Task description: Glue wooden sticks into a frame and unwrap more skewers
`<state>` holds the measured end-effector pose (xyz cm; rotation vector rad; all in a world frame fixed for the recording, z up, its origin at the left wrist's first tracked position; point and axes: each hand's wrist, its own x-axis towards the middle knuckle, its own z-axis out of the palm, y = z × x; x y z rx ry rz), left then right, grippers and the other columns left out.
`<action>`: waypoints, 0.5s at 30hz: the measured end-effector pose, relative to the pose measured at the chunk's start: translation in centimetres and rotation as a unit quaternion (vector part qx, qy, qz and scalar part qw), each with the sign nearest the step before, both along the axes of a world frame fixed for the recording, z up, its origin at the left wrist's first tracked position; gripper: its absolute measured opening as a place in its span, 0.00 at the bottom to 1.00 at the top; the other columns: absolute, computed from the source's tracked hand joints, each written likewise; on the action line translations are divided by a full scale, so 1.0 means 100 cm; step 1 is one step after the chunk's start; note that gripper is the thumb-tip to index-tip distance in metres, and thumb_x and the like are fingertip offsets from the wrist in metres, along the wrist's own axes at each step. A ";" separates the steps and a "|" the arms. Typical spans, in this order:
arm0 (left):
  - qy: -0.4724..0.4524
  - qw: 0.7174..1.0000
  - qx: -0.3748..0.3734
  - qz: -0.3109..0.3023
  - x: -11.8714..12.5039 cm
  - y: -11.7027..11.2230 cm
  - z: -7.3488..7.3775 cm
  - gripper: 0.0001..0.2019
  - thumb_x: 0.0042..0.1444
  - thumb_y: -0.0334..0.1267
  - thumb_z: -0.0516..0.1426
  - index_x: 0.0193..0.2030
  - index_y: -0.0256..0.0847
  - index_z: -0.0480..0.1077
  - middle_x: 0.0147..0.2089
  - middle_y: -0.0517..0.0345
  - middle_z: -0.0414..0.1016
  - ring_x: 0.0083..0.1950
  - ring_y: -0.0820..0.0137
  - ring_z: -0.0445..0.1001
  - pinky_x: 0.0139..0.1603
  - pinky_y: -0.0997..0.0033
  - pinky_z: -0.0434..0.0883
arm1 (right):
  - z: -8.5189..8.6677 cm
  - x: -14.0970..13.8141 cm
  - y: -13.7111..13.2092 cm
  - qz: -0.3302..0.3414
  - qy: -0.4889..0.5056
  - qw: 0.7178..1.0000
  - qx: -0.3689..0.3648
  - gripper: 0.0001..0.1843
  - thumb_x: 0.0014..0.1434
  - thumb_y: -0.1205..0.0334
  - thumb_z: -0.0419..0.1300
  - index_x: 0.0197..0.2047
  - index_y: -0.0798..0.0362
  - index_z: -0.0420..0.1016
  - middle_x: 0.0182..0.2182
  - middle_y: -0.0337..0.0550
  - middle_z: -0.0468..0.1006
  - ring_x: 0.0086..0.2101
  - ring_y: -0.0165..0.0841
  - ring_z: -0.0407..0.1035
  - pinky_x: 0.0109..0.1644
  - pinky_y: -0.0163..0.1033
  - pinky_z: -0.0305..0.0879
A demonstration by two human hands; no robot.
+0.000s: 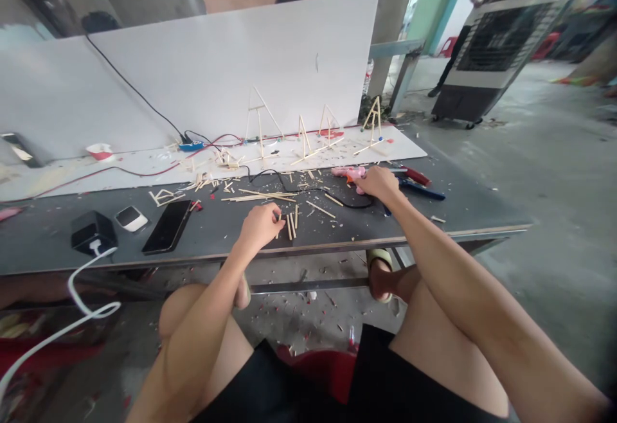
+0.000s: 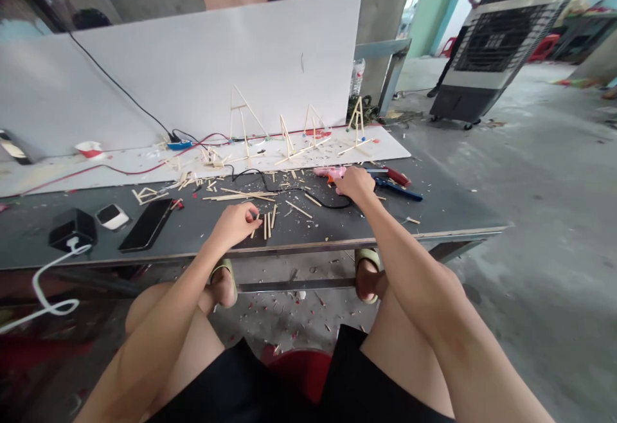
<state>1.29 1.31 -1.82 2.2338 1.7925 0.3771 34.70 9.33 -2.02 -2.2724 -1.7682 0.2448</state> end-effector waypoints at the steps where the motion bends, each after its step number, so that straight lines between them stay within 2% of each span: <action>1: 0.005 1.000 0.001 0.003 0.001 0.001 0.000 0.06 0.55 0.39 0.62 0.40 0.43 0.77 0.33 0.54 0.82 0.36 0.63 0.79 0.39 0.68 0.70 | 0.000 -0.002 0.002 0.014 0.002 1.000 -0.006 0.26 0.59 0.43 0.60 0.37 0.61 0.83 0.31 0.59 0.83 0.41 0.47 0.77 0.45 0.41 0.67; 3: 0.011 1.000 0.000 0.001 0.002 0.002 0.001 0.05 0.55 0.39 0.63 0.38 0.44 0.77 0.34 0.54 0.82 0.37 0.63 0.79 0.40 0.68 0.70 | 0.000 -0.005 0.003 0.030 -0.008 0.999 -0.004 0.23 0.59 0.46 0.60 0.37 0.61 0.83 0.31 0.58 0.83 0.41 0.47 0.78 0.45 0.40 0.67; 5: 0.022 1.000 0.005 -0.004 0.002 0.004 0.001 0.06 0.55 0.36 0.61 0.40 0.44 0.77 0.35 0.54 0.82 0.38 0.62 0.79 0.42 0.67 0.71 | 0.001 -0.008 0.000 0.018 -0.024 0.999 0.020 0.21 0.59 0.51 0.60 0.39 0.62 0.83 0.35 0.61 0.83 0.43 0.48 0.78 0.45 0.40 0.67; 7: 0.046 0.999 0.015 -0.001 0.003 0.004 0.001 0.10 0.55 0.32 0.60 0.44 0.44 0.77 0.37 0.52 0.82 0.40 0.61 0.79 0.43 0.67 0.71 | 0.004 -0.010 -0.004 -0.006 -0.029 0.998 0.056 0.19 0.61 0.56 0.58 0.42 0.64 0.82 0.40 0.65 0.83 0.44 0.49 0.77 0.46 0.41 0.67; 9: 0.077 0.997 0.022 0.003 0.003 0.005 0.001 0.14 0.55 0.30 0.58 0.47 0.42 0.77 0.38 0.49 0.82 0.43 0.59 0.79 0.43 0.66 0.71 | 0.007 -0.012 -0.010 -0.012 -0.006 0.996 0.087 0.18 0.63 0.57 0.55 0.40 0.64 0.81 0.41 0.67 0.82 0.46 0.50 0.77 0.48 0.41 0.67; 12: 0.109 0.994 0.016 -0.005 0.003 0.006 0.000 0.15 0.55 0.28 0.56 0.47 0.39 0.77 0.39 0.45 0.81 0.45 0.56 0.79 0.43 0.66 0.71 | 0.014 -0.009 -0.019 -0.007 0.104 0.985 0.135 0.18 0.65 0.55 0.54 0.38 0.60 0.79 0.33 0.60 0.82 0.43 0.48 0.78 0.48 0.41 0.68; 14: 0.105 0.994 0.011 -0.012 0.002 0.007 0.001 0.13 0.55 0.29 0.56 0.46 0.38 0.77 0.39 0.44 0.81 0.45 0.56 0.79 0.43 0.66 0.71 | 0.018 -0.005 -0.026 -0.003 0.236 0.957 0.167 0.16 0.65 0.53 0.55 0.39 0.58 0.76 0.30 0.54 0.82 0.38 0.43 0.78 0.44 0.40 0.70; 15: 0.093 0.996 0.007 -0.014 0.001 0.008 0.002 0.13 0.55 0.29 0.56 0.45 0.38 0.77 0.39 0.44 0.81 0.44 0.57 0.80 0.43 0.66 0.71 | 0.020 -0.004 -0.029 0.003 0.311 0.933 0.182 0.15 0.64 0.52 0.57 0.41 0.57 0.75 0.30 0.51 0.81 0.35 0.40 0.78 0.42 0.39 0.71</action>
